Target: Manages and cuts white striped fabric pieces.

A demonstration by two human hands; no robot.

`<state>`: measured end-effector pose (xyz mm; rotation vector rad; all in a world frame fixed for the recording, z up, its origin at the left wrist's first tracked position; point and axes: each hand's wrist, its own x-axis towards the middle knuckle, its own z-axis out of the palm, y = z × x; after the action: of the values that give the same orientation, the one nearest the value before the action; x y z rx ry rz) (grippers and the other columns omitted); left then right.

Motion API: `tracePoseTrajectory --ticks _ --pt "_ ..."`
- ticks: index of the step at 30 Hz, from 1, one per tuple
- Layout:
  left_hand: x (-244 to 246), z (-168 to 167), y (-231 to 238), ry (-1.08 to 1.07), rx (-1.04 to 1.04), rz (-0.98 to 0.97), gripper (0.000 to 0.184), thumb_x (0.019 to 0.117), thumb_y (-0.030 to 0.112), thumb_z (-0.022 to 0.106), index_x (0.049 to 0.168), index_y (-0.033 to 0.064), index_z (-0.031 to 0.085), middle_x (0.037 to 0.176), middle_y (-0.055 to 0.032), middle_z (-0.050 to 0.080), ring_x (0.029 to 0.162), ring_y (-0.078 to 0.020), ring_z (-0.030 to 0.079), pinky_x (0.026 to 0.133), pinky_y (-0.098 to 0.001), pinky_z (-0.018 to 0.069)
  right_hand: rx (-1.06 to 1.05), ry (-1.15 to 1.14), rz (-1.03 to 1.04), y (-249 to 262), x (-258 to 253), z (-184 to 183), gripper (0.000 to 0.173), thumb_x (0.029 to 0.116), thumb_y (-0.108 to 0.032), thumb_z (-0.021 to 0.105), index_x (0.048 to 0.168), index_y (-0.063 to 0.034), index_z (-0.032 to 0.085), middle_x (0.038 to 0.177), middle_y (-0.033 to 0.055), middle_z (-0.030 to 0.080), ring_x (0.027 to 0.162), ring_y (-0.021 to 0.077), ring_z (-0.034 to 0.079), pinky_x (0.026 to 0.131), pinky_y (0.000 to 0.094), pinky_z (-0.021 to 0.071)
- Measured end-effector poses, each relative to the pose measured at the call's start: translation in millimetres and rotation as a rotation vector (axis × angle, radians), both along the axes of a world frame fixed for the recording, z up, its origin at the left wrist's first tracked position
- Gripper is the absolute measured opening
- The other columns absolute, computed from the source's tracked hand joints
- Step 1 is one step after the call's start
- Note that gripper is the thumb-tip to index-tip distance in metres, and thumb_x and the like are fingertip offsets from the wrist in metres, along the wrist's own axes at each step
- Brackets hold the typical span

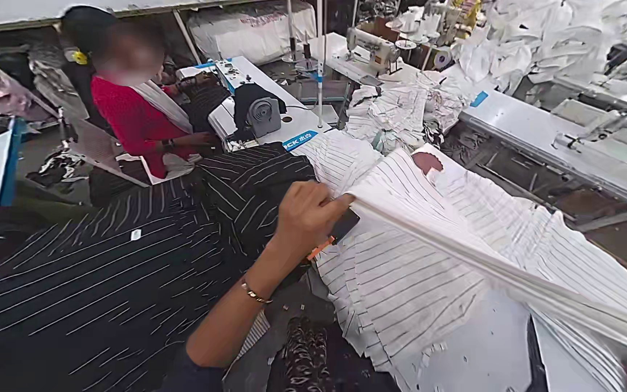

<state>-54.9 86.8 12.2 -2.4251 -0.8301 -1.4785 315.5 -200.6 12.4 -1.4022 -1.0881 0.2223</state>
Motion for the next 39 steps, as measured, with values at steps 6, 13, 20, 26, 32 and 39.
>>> tracePoseTrajectory --ticks 6,13,20,26,32,39 --pt "-50.7 -87.7 -45.7 0.65 -1.063 0.124 0.02 0.0992 0.019 0.067 0.111 0.0071 0.079 0.106 -0.0281 0.071 0.103 -0.0501 0.067 0.091 -0.0709 0.0467 -0.314 -0.03 -0.036 -22.8 -77.0 -158.5 0.021 0.0939 -0.009 0.06 0.098 0.004 0.076 0.104 0.0075 0.076 0.103 0.0066 0.069 0.097 0.0244 0.0538" --pt "60.2 -117.5 -103.7 0.51 -0.928 -0.525 0.029 0.099 0.026 0.064 0.108 0.0014 0.077 0.103 -0.022 0.073 0.1 -0.0427 0.069 0.087 -0.0631 0.053 -0.294 0.07 -0.048 -47.3 -104.7 -194.1 0.023 0.0946 -0.006 0.056 0.1 0.0058 0.076 0.107 0.0144 0.076 0.112 0.0197 0.068 0.107 0.0338 0.0472" --pt "160.2 -157.2 -175.8 0.476 -0.786 -0.941 0.02 0.0939 0.012 0.068 0.101 -0.005 0.075 0.095 -0.0222 0.073 0.092 -0.0399 0.072 0.082 -0.0504 0.0589 -0.235 0.102 -0.138 -54.9 -107.2 -192.6 0.02 0.0903 -0.003 0.061 0.097 0.0074 0.076 0.106 0.0195 0.073 0.111 0.0171 0.067 0.101 0.026 0.0499" --pt "163.5 -180.3 -208.1 0.297 -0.708 -1.076 0.02 0.097 0.016 0.064 0.095 0.0 0.077 0.086 -0.0144 0.073 0.081 -0.0295 0.072 0.076 -0.0367 0.0593 -0.258 -0.008 -0.187 -95.8 -99.2 -189.3 0.02 0.0901 -0.008 0.063 0.089 0.0078 0.075 0.108 0.0194 0.074 0.117 0.0223 0.065 0.107 0.0302 0.0457" --pt "165.5 -208.4 -231.1 0.452 -0.7 -1.153 0.017 0.0968 0.008 0.06 0.093 -0.0004 0.074 0.097 -0.0173 0.072 0.095 -0.0334 0.071 0.085 -0.0425 0.0585 -0.474 -0.062 -0.453 -145.7 -87.0 -192.7 0.022 0.0929 -0.006 0.059 0.101 0.0001 0.078 0.124 0.0213 0.068 0.119 0.0299 0.064 0.105 0.0423 0.0498" --pt "170.8 -224.2 -238.7 0.451 -0.622 -1.11 0.016 0.095 0.01 0.062 0.094 -0.0005 0.074 0.1 -0.0175 0.073 0.097 -0.0352 0.071 0.083 -0.0459 0.0575 -0.771 -0.134 -0.693 -120.6 -38.2 -166.7 0.032 0.0959 0.001 0.058 0.127 0.0035 0.067 0.132 0.0273 0.061 0.121 0.042 0.061 0.1 0.0519 0.0514"
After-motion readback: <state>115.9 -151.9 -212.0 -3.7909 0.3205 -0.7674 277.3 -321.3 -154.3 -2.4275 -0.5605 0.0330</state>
